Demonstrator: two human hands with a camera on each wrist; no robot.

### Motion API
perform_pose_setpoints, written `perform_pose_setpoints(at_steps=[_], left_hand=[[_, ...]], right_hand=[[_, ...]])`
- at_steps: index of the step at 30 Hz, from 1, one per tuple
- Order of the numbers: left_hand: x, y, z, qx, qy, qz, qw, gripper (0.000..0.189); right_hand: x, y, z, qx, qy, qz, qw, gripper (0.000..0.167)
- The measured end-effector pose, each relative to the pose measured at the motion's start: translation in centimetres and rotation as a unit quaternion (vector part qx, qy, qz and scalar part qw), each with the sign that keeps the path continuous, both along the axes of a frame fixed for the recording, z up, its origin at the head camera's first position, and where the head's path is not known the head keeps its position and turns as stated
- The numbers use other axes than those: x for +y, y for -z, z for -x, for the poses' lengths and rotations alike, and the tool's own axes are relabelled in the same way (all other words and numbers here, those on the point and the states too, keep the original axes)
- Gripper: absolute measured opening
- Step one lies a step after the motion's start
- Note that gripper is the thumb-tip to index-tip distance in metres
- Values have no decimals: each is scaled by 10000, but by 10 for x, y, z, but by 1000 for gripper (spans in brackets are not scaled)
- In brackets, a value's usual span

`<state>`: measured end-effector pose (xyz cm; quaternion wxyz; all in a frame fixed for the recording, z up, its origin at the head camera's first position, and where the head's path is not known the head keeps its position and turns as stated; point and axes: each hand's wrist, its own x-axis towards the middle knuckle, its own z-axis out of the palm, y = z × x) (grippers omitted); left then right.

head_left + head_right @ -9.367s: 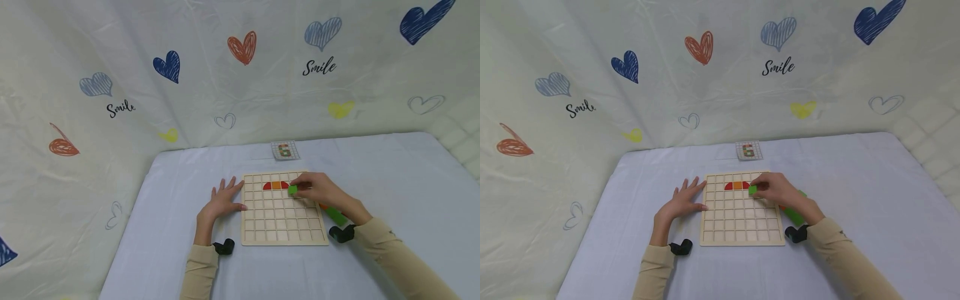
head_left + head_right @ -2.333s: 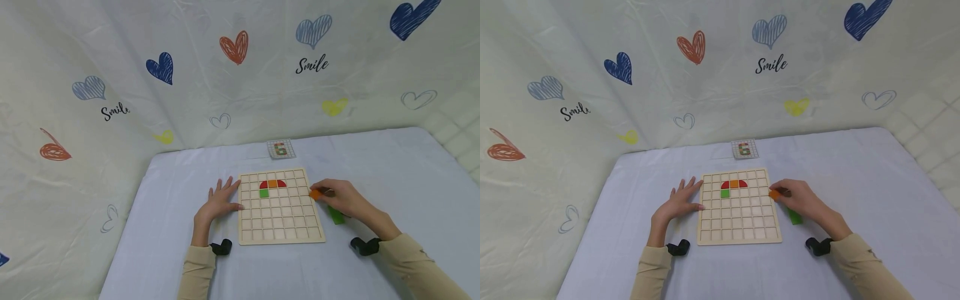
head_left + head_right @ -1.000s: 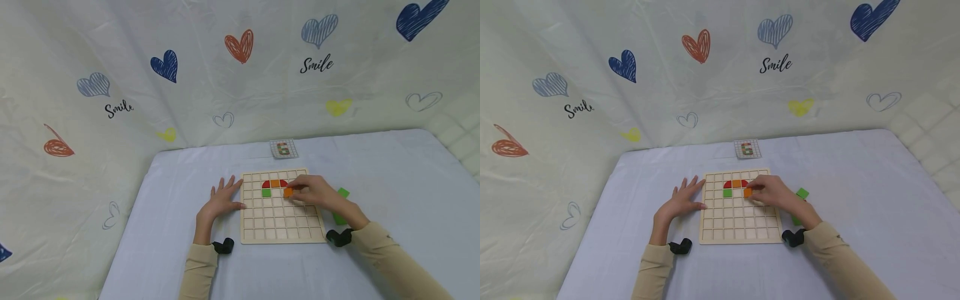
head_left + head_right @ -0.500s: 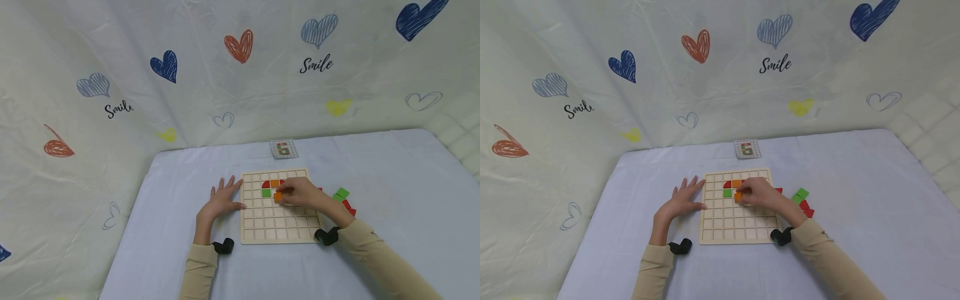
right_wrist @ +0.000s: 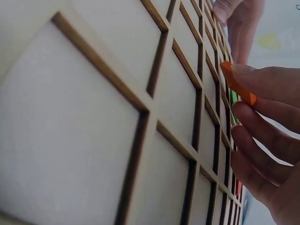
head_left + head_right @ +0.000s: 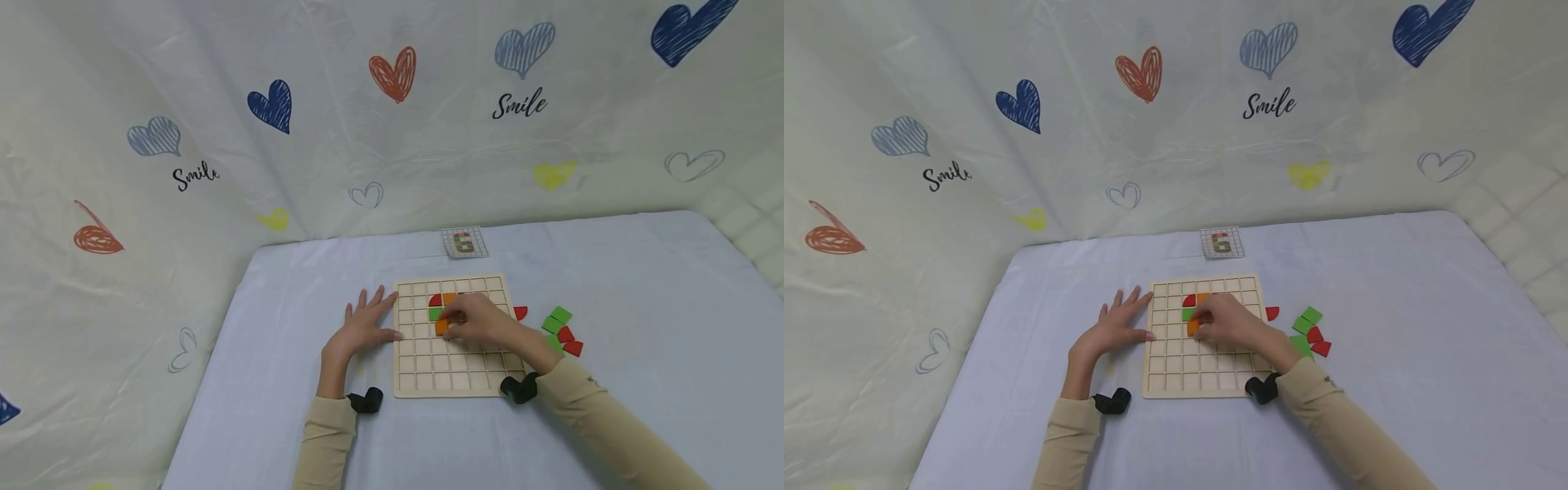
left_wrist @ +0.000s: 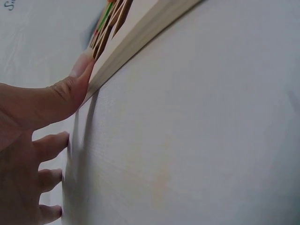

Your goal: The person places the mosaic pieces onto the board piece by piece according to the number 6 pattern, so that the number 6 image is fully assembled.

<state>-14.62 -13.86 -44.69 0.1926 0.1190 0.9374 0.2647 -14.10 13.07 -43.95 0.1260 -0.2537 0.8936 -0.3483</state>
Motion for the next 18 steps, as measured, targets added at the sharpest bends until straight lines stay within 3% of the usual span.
perform_pose_setpoints(at_steps=[4,11,18], left_hand=[[0,0,0,9,15,37,10000,89],[1,2,1,15,16,52,10000,89],[0,0,0,19,27,34,10000,89]], right_hand=[[-3,1,-1,44,-89,-12,10000,25],[-8,6,1,625,-283,-255,9973,21],[-10,6,1,673,-273,-289,9969,20]])
